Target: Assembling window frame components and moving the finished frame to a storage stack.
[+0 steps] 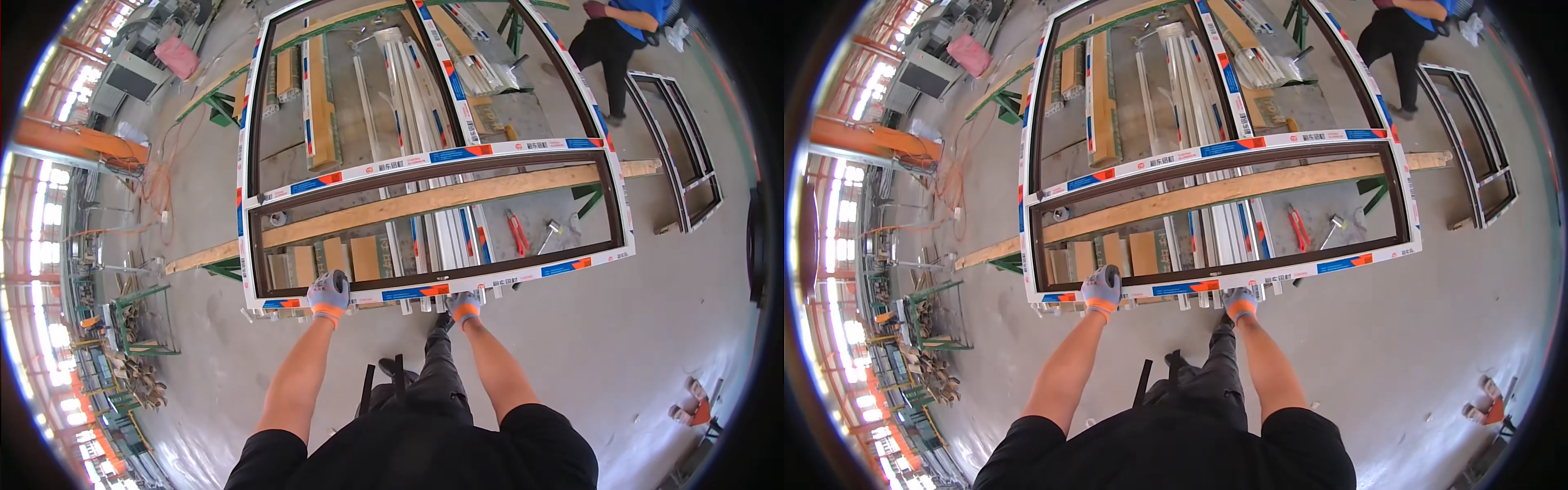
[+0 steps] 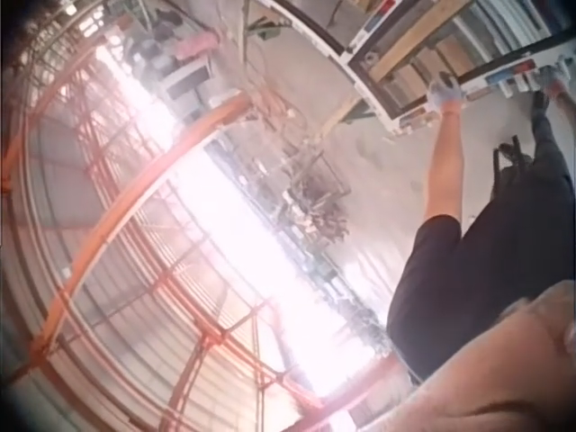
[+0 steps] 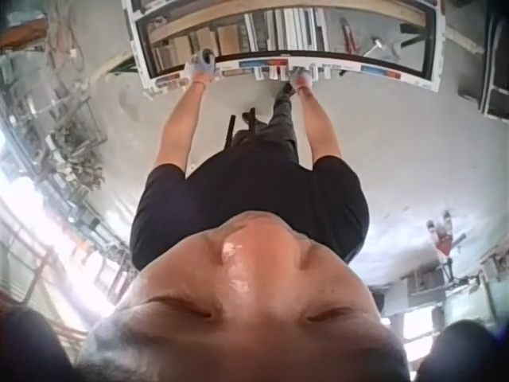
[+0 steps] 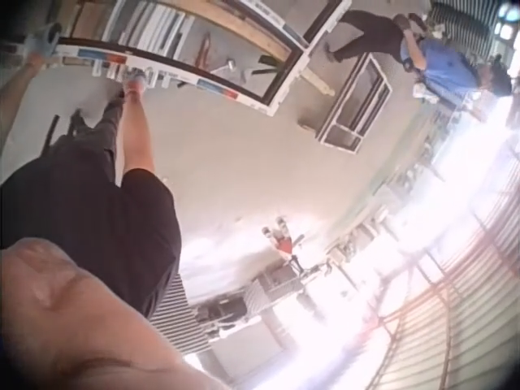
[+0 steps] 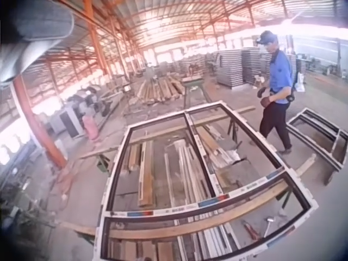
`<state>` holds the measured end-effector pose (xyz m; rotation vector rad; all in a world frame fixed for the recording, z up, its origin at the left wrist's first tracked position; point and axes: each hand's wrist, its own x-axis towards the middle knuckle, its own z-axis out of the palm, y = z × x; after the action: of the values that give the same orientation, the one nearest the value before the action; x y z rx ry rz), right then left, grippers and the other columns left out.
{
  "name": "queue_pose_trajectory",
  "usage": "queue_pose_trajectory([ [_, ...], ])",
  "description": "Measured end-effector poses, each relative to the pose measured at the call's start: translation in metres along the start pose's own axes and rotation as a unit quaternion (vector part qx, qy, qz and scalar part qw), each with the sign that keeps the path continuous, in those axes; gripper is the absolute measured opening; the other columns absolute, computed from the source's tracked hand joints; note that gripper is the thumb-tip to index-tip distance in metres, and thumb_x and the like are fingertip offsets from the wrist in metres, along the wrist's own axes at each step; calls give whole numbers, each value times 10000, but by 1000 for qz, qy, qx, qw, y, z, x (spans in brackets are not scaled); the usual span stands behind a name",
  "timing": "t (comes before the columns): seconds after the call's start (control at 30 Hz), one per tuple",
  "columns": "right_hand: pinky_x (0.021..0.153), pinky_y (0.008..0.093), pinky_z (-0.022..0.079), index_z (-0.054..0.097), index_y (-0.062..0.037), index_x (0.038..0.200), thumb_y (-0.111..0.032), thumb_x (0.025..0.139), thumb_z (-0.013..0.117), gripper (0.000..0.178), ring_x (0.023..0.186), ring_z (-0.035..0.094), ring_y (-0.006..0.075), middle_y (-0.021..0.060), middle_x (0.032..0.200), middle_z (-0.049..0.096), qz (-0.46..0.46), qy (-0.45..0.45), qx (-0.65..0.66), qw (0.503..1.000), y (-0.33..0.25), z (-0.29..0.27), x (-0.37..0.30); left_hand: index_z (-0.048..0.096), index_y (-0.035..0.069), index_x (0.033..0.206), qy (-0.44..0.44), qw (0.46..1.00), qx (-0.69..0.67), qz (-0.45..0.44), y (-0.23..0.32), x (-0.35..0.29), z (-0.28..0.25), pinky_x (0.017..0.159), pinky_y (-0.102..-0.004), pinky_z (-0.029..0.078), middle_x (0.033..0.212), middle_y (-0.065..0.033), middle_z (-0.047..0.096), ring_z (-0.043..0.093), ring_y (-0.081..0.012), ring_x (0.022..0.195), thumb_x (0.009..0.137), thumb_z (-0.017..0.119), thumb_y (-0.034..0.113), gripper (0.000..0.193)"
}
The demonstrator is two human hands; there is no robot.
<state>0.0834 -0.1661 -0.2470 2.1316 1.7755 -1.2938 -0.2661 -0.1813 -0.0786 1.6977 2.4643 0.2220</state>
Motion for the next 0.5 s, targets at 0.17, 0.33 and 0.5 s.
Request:
queue_pose_trajectory([
  [0.17,854,479,521,550,2,1206,-357,777,707,581,966,649,415,266,1053,666,66,-61,120,989,-16,-52,-31,679,118,957,5,1000,13,-21,-27,-13,-9,850,-426,484,967,-95,698,644,-308,926,829,597,309,244],
  [0.33,750,464,537,621,-4,1090,-322,831,687,415,906,665,395,256,945,680,-112,198,14,974,29,-17,-49,676,130,937,-36,999,-16,-6,-12,-19,-25,828,-421,487,959,-95,698,645,-300,930,846,580,314,227],
  [0.5,777,505,511,680,-45,989,-433,851,657,412,866,664,396,223,874,692,-18,132,-5,991,65,2,-134,658,127,1012,-32,999,-27,-16,-30,-47,-32,869,-442,456,993,-96,688,626,-300,987,854,576,315,259],
])
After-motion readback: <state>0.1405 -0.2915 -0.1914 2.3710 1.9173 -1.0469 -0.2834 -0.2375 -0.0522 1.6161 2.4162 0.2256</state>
